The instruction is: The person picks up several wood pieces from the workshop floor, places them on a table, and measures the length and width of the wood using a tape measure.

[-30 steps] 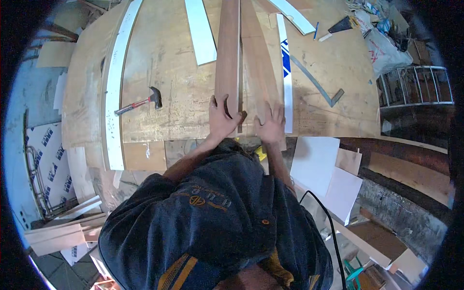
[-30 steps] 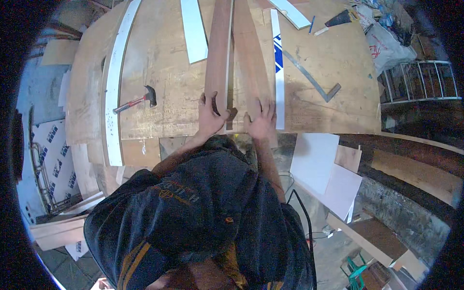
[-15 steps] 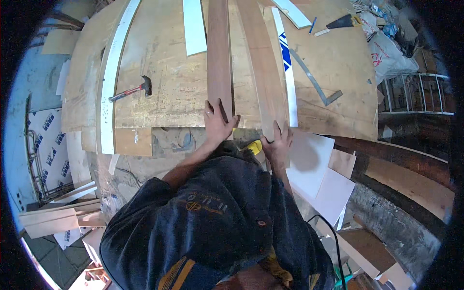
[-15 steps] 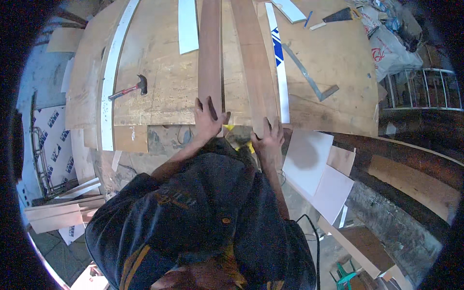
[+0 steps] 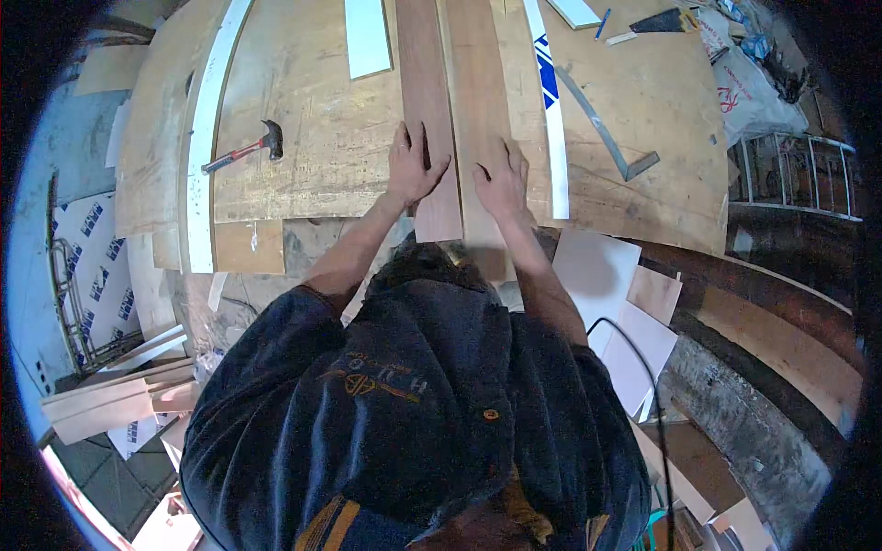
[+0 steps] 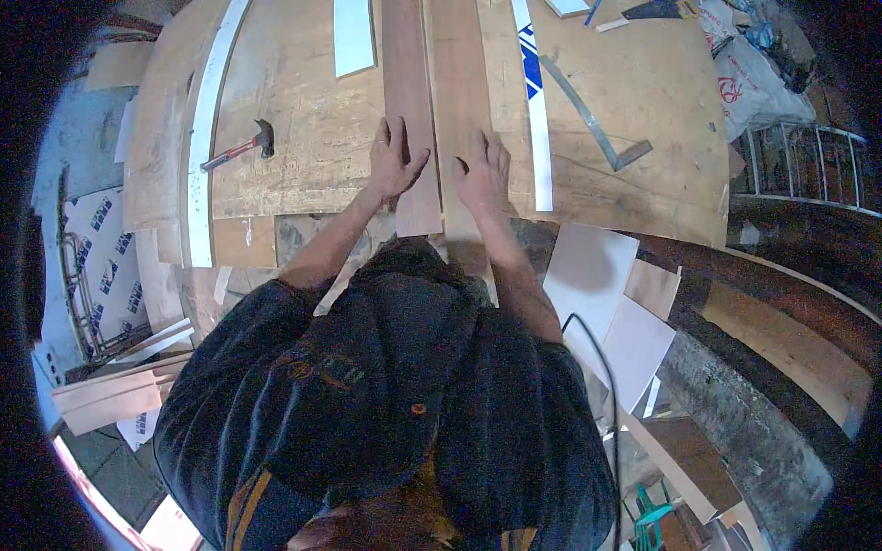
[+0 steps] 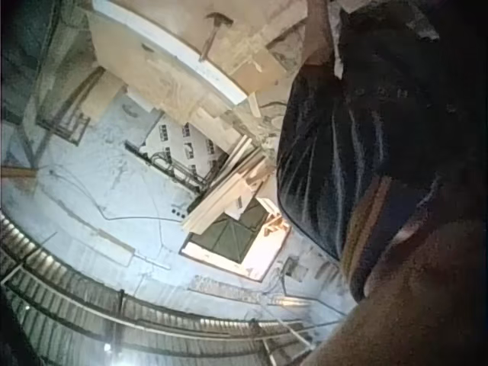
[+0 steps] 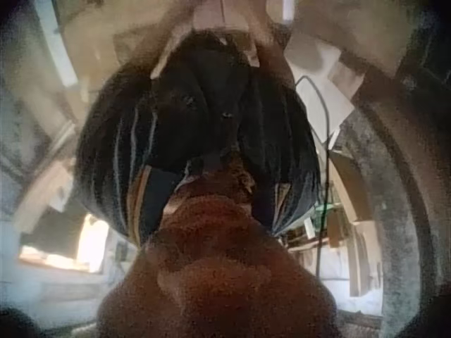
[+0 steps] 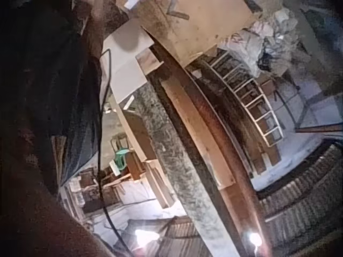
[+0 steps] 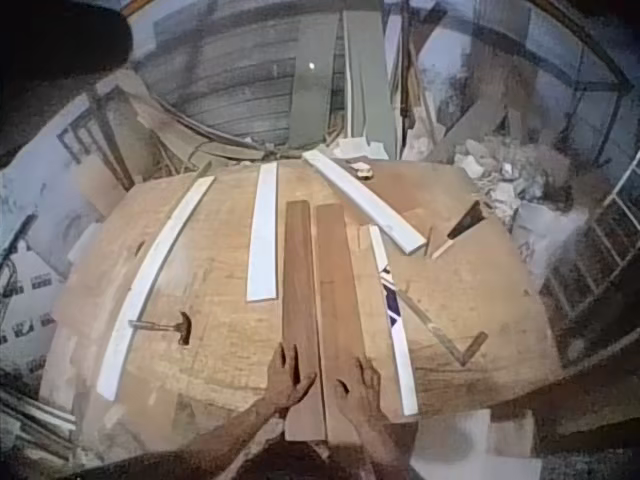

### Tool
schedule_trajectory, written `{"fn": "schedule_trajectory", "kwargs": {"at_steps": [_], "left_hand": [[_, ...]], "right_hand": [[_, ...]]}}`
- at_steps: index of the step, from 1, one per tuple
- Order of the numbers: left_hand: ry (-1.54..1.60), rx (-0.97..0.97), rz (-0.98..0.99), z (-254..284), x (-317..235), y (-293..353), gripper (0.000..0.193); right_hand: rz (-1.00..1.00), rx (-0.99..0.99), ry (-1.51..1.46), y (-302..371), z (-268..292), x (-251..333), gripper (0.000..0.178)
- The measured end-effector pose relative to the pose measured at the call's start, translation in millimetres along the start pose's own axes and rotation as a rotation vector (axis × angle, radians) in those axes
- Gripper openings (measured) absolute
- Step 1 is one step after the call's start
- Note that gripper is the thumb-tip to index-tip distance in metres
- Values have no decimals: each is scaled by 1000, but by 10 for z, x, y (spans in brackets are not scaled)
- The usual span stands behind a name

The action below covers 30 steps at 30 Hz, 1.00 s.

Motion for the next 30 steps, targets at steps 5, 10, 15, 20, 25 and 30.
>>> {"fn": "schedule_trajectory", "kwargs": {"at_steps": [5, 10, 15, 20, 25, 30], "left_hand": [[-108, 4, -48, -104, 71, -10, 95], [-143, 89, 34, -103, -57, -55, 105], [-112, 131, 76, -116, -23, -62, 110], [-107, 143, 77, -113, -22, -74, 109], [-184, 145, 34, -162, -23, -45, 108], [-85, 99, 11, -178, -84, -10, 105]], "right_hand": [[72, 44, -25, -122, -95, 150, 64], [68, 36, -52, -110, -55, 125, 64], [22, 29, -71, -106, -44, 118, 59], [21, 6, -67, -94, -2, 127, 55], [33, -11, -54, -87, -30, 76, 57], [-60, 74, -123, -7, -27, -60, 55]]}}
Point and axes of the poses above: each hand's wrist, its own y-axis away from the middle knuckle, its own z-axis out of the back of the hand, x = y × z, the point moved 10 cm from there along -y, towards the middle knuckle, and after that the axes turned 3 degrees about -x, right-handed, at the moved point
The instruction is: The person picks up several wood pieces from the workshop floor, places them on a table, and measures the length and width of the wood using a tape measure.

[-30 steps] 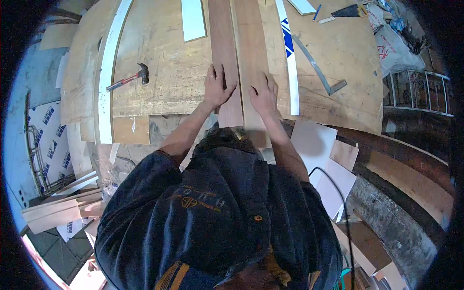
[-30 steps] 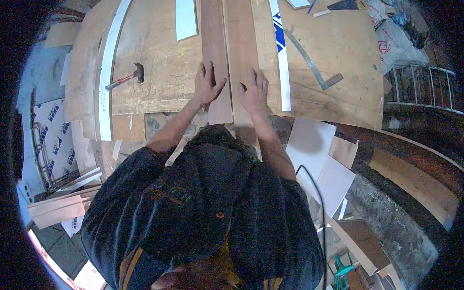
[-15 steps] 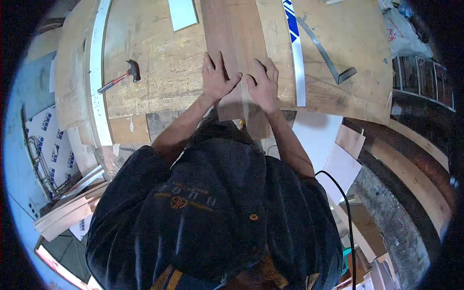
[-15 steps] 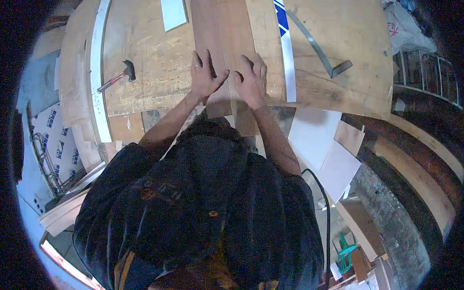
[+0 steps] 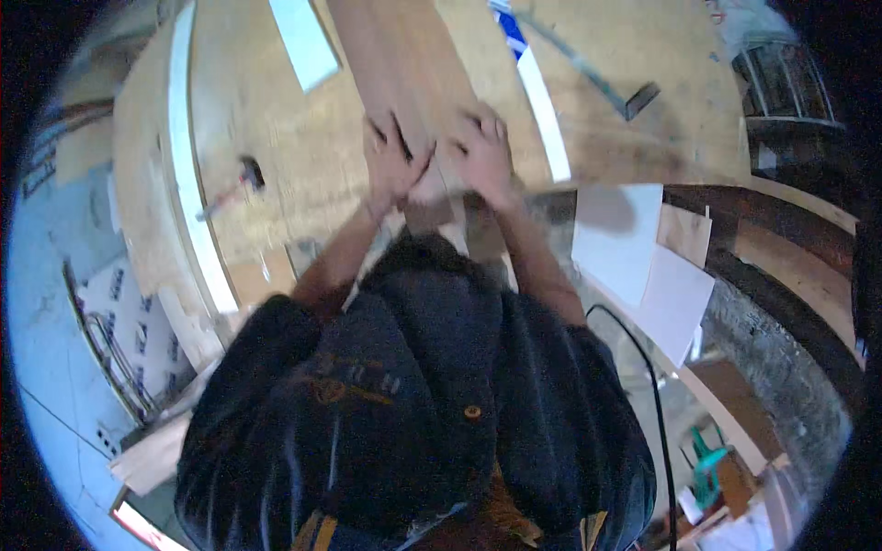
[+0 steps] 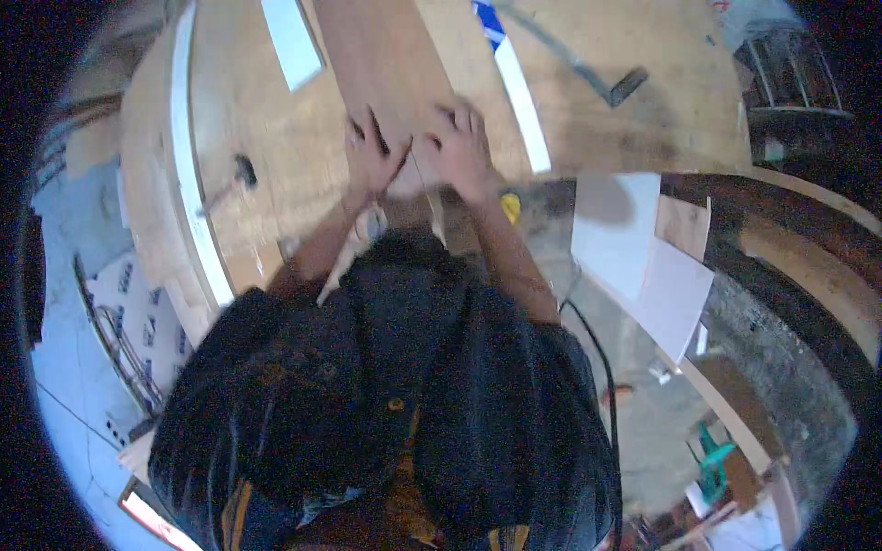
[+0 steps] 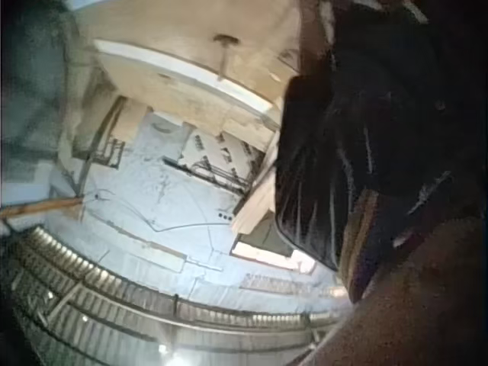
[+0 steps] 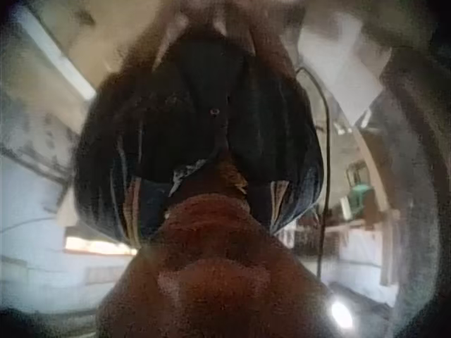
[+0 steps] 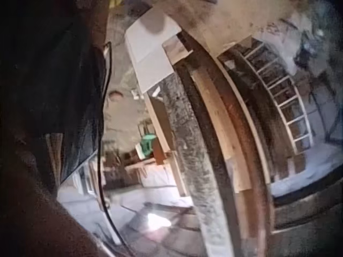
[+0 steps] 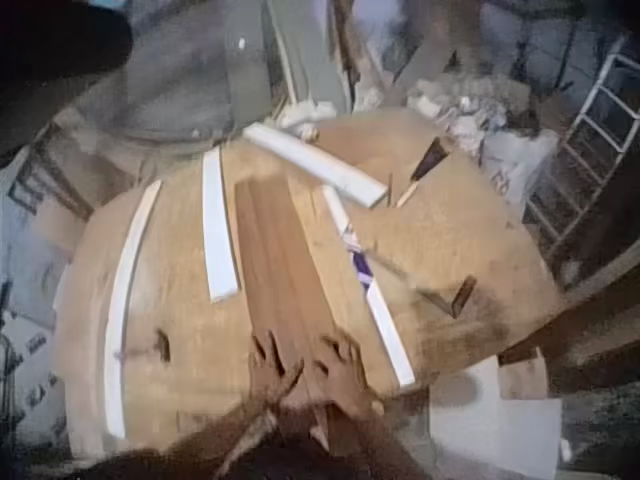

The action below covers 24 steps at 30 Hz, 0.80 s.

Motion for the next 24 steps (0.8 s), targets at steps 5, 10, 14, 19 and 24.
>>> {"fn": "schedule_trajectory", "kwargs": {"at_steps": [5, 10, 14, 19, 24], "left_hand": [[11, -15, -58, 131, -124, -25, 102], [-21, -35, -48, 205, 32, -9, 104], [78, -71, -66, 138, 189, -58, 106], [62, 172, -141, -258, 70, -369, 94], [1336, 930, 221, -1210, 196, -418, 38]], "right_hand": [[32, -335, -74, 535, 380, 56, 45], [-366, -165, -169, 1559, 593, -105, 43], [-748, -29, -612, 1978, 176, -603, 39], [-829, -257, -800, 2159, 582, -737, 35], [-521, -705, -475, 2322, 1266, -516, 29]]}}
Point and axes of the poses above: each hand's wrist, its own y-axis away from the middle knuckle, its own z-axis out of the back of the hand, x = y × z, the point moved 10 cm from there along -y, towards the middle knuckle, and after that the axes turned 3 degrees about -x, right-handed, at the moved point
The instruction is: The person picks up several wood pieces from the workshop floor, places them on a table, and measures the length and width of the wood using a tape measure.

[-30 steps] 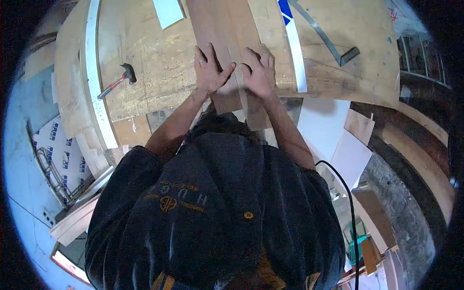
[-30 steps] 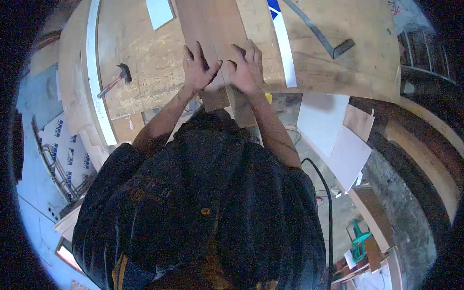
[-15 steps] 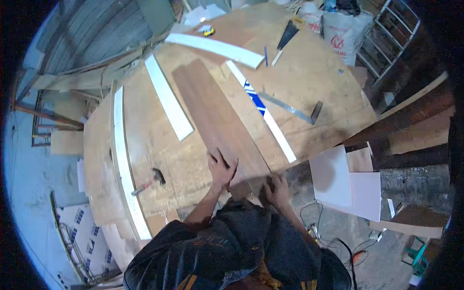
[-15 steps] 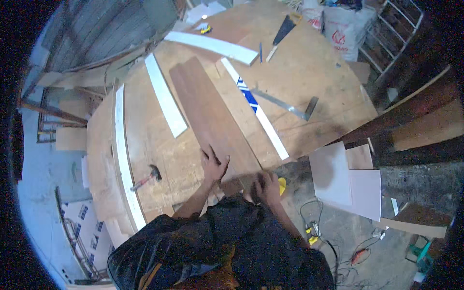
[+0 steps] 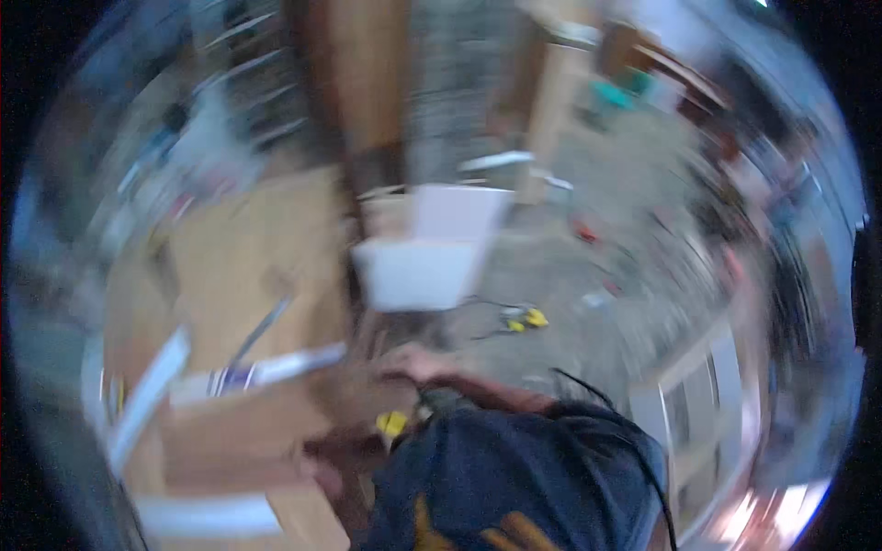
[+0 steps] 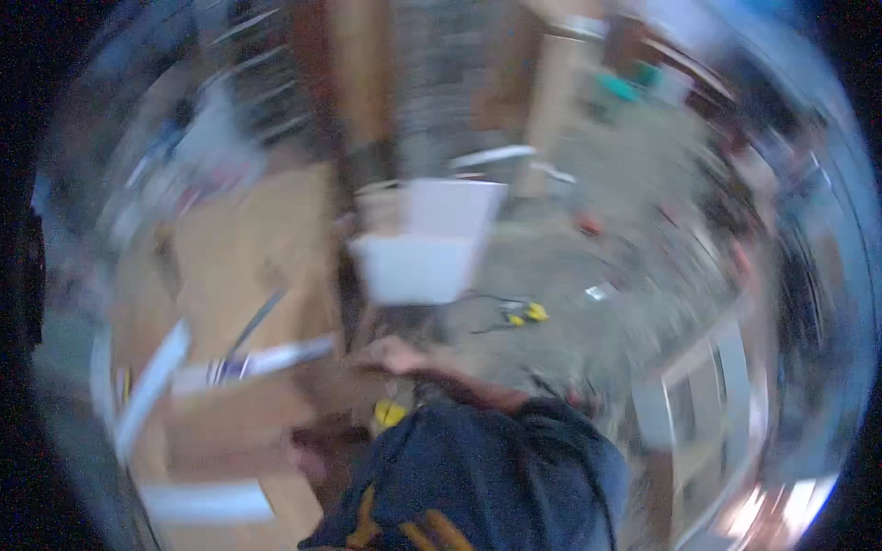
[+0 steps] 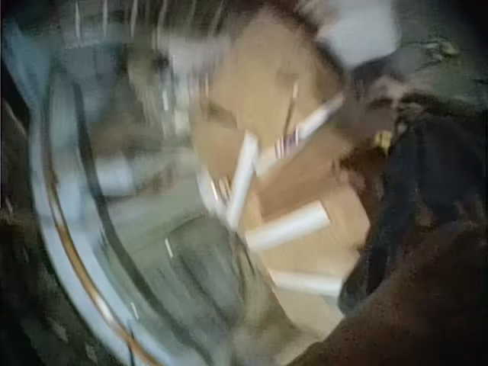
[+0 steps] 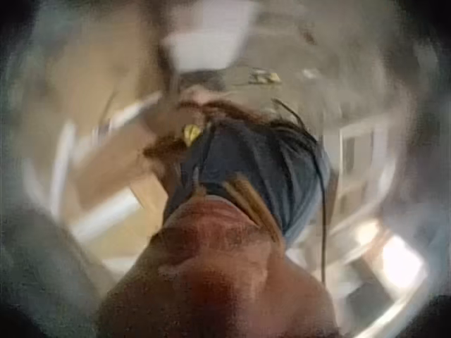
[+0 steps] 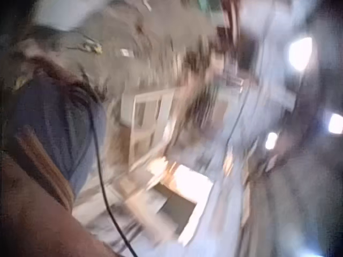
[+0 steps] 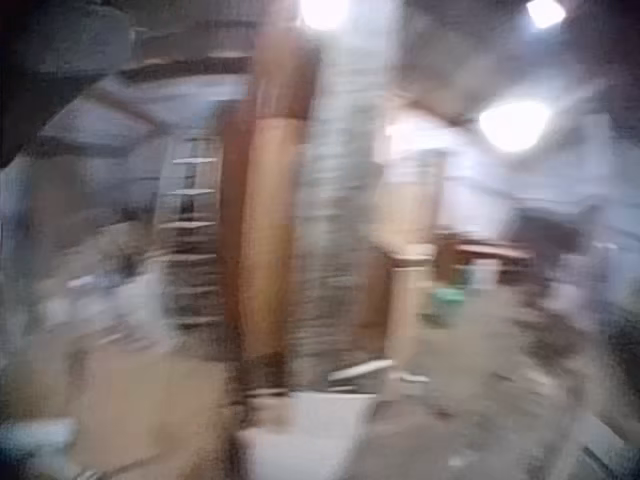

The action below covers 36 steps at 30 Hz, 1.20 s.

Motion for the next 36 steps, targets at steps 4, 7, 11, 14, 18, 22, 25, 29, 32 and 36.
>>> {"fn": "schedule_trajectory", "kwargs": {"at_steps": [4, 7, 11, 14, 18, 22, 25, 29, 32, 36], "left_hand": [[281, 71, 81, -750, -199, -113, 40], [226, 76, 130, -1163, 111, 64, 41], [119, 130, 156, -1402, 169, 126, 46], [-212, 241, 242, -1905, 60, 282, 42], [-89, 181, -21, -1821, 35, -656, 50], [-320, 206, 140, -2352, -501, -661, 48], [-443, 197, 91, -2343, -638, -948, 43], [-813, 6, -154, -2145, -1018, -1015, 41], [-1116, -73, -307, -2384, -888, -723, 40], [-1386, 14, -384, -2845, -241, 47, 38]], "right_hand": [[-147, 14, -185, 289, 380, 217, 28], [-168, -185, -193, 937, 826, 158, 27], [-399, -248, -364, 1432, 947, -361, 28], [-614, -274, -418, 1691, 826, -726, 30], [-608, -270, -544, 1376, 390, -756, 37], [-612, -69, -223, 985, -256, -914, 44], [-341, 122, -175, 658, -803, -924, 53], [-155, 235, -187, 618, -754, -372, 65], [-105, 186, -66, 888, -82, -667, 64], [-334, -47, 9, 1751, 1190, -1525, 62]]}}
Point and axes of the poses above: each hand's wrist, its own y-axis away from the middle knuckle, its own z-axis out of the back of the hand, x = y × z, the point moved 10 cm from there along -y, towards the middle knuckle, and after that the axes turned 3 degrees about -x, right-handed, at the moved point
